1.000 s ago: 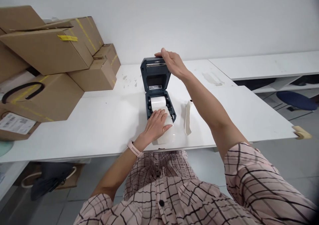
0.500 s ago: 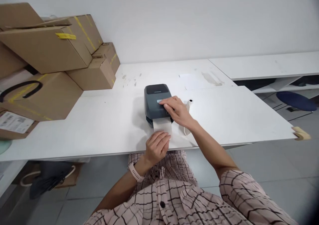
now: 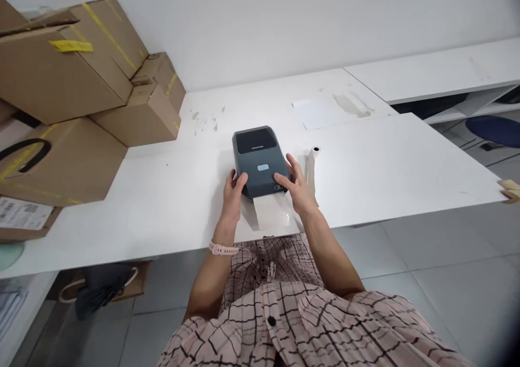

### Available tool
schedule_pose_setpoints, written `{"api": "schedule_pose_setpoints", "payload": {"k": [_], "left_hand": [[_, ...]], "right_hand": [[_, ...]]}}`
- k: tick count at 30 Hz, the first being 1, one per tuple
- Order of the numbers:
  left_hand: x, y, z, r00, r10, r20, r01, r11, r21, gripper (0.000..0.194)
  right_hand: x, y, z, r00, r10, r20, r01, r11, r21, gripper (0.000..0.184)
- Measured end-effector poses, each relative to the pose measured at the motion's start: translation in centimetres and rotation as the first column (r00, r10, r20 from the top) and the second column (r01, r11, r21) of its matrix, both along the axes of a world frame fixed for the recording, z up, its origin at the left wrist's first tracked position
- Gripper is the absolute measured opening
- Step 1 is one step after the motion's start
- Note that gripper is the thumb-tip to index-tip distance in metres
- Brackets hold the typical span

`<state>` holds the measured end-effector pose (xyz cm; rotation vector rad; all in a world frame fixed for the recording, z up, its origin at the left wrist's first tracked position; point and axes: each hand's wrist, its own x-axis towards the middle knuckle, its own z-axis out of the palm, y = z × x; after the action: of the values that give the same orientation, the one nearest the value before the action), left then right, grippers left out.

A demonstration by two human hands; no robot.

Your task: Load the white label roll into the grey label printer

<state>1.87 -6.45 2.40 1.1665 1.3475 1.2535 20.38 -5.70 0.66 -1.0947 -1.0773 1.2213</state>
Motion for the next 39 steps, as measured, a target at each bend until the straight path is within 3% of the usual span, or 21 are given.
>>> {"api": "schedule_pose_setpoints", "payload": {"k": [2,5,8,11,13,17,19,20,22,24,27,31,36,39], "left_hand": [[0.1,-0.2,-0.2,0.998,-0.015,0.058,0.016,1.0,-0.022,0.073],[0.4,-0.2,-0.6,0.99,0.058,0.126,-0.053,0.998,-0.046,0.078],[0.4,0.4,-0.9,0.988,0.107,0.115,-0.104,0.994,-0.028,0.087],[0.1,0.5,-1.0,0.994,0.084,0.075,-0.081,0.996,-0.042,0.089],[0.1,-0.6,-1.1,0.993,0.105,0.052,-0.102,0.993,-0.052,0.087],[1.4,-5.5,-2.1,0.956,0.294,-0.021,-0.295,0.954,-0.05,0.071],[2.2,-8.2,-2.5,0.98,0.197,-0.038,-0.201,0.964,-0.175,0.055],[2.6,-9.2,-2.4,0.999,0.052,0.017,-0.046,0.965,-0.258,0.052],[3.0,-10.5,-1.9,0.974,-0.156,0.165,0.205,0.915,-0.348,0.052],[3.2,-10.9,-1.2,0.939,-0.223,0.261,0.308,0.885,-0.35,0.052],[3.3,-10.6,-0.6,0.948,-0.185,0.259,0.265,0.909,-0.322,0.052],[3.4,-10.6,-1.5,0.971,-0.109,0.214,0.181,0.919,-0.349,0.055],[3.4,-10.7,-2.5,0.977,-0.088,0.192,0.155,0.918,-0.366,0.057],[3.4,-10.5,-2.7,0.976,-0.104,0.193,0.17,0.913,-0.37,0.058]], "right_hand": [[0.4,0.1,-0.3,0.999,0.004,0.042,-0.004,1.0,0.017,0.098],[0.8,0.4,-0.8,0.996,0.007,0.093,-0.01,0.999,0.036,0.092],[0.8,0.3,-1.2,0.987,-0.003,0.159,-0.01,0.997,0.082,0.089],[0.4,-0.1,-0.9,0.969,-0.028,0.247,-0.008,0.99,0.143,0.084],[0.1,-0.5,-0.3,0.943,-0.087,0.322,0.013,0.974,0.226,0.076],[-0.5,-1.3,1.2,0.827,-0.238,0.509,-0.027,0.888,0.459,0.05],[-0.6,-1.4,1.5,0.782,-0.265,0.564,-0.071,0.861,0.503,0.042],[-0.6,-1.4,1.6,0.769,-0.276,0.576,-0.081,0.852,0.517,0.04],[-0.6,-1.3,1.7,0.743,-0.304,0.596,-0.098,0.832,0.546,0.039],[-0.4,-1.1,1.9,0.691,-0.339,0.638,-0.131,0.81,0.571,0.037],[-0.2,-1.1,2.5,0.563,-0.394,0.726,-0.227,0.771,0.595,0.037],[-0.2,-1.3,3.3,0.425,-0.452,0.784,-0.36,0.71,0.605,0.044],[-1.1,-1.4,3.7,0.308,-0.52,0.797,-0.433,0.669,0.604,0.041],[-1.6,-1.2,4.0,0.285,-0.506,0.814,-0.468,0.668,0.579,0.037]]}}
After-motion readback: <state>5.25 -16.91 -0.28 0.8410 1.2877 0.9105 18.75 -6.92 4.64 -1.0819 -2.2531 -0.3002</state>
